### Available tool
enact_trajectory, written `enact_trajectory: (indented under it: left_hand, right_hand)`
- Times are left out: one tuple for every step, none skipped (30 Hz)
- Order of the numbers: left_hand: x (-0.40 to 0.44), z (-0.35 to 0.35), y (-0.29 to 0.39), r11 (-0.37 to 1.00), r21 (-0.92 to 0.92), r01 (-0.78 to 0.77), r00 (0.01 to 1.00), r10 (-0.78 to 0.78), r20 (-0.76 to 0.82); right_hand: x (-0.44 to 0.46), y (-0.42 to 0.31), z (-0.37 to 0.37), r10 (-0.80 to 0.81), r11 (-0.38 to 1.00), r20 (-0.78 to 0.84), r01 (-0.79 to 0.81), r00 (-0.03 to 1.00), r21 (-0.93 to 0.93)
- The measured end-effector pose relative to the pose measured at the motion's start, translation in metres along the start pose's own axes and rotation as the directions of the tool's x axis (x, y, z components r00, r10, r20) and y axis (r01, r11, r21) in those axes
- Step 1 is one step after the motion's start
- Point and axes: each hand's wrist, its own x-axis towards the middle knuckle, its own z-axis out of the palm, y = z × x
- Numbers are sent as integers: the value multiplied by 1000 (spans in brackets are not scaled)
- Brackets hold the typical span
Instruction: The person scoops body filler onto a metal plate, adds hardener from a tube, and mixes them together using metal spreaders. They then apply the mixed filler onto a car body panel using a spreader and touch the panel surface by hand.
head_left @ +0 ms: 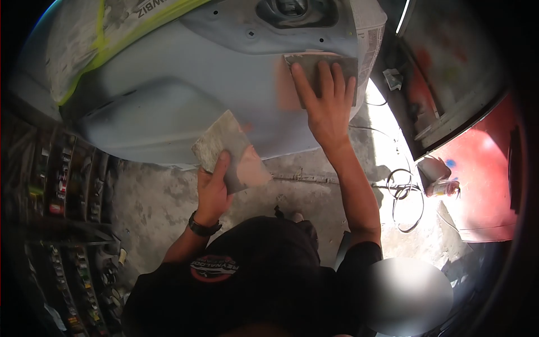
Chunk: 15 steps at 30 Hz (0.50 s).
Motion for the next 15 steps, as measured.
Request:
enact_trajectory:
  left_hand:
    - [0, -1, 1, 1000, 4, -1, 1000, 1, 7]
    - [1, -2, 0, 1000, 8, 0, 1000, 0, 14]
    - [1, -2, 0, 1000, 6, 7, 1000, -7, 10]
    - [1, -2, -1, 1000, 3, 14, 1000, -14, 6]
    - [2, -2, -3, 1000, 2, 23, 1000, -23, 1]
    - [3, 0, -3, 1000, 12, 21, 1000, -21, 2]
    - [5, 3, -3, 1000, 22, 21, 1000, -21, 2]
    - [6, 4, -3, 999, 31, 21, 1000, -21, 1]
    - [8, 4, -3, 999, 30, 38, 999, -38, -3]
    - [9, 4, -4, 998, 28, 54, 999, -54, -6]
    - [10, 3, -4, 997, 26, 71, 997, -70, -9]
    - [11, 1, -5, 997, 26, 78, 997, -78, -6]
    - [12, 0, -6, 996, 26, 82, 997, -82, 1]
    - [13, 0, -7, 996, 25, 84, 996, -85, 7]
    - [15, 0, -7, 996, 32, 84, 996, -84, 8]
  right_hand:
    - [0, 0, 1, -4, 1000, -5, 4, 1000, -6]
    - [0, -1, 1, -6, 1000, -6, 6, 1000, -2]
    - [0, -1, 1, -8, 1000, -5, 8, 1000, 0]
    - [0, -2, 1, -10, 1000, -5, 10, 1000, 3]
    - [-1, -2, 2, -12, 1000, -9, 12, 1000, -2]
    - [-1, -1, 4, -15, 1000, -13, 15, 1000, -5]
    - [-2, -1, 7, -18, 1000, -16, 18, 1000, -8]
    - [-1, -1, 8, -21, 1000, -24, 21, 999, -3]
    - [0, -1, 9, -25, 1000, -31, 25, 999, 2]
    - [0, -1, 10, -29, 1000, -37, 29, 999, 7]
    - [-2, 0, 11, -39, 999, -17, 39, 999, -3]
    - [-4, 1, 12, -48, 999, 3, 48, 999, -13]
    - [-5, 3, 13, -59, 998, 19, 59, 998, -24]
    - [-7, 3, 13, -64, 998, 28, 65, 998, -25]
    - [-12, 1, 12, -70, 997, 36, 71, 997, -26]
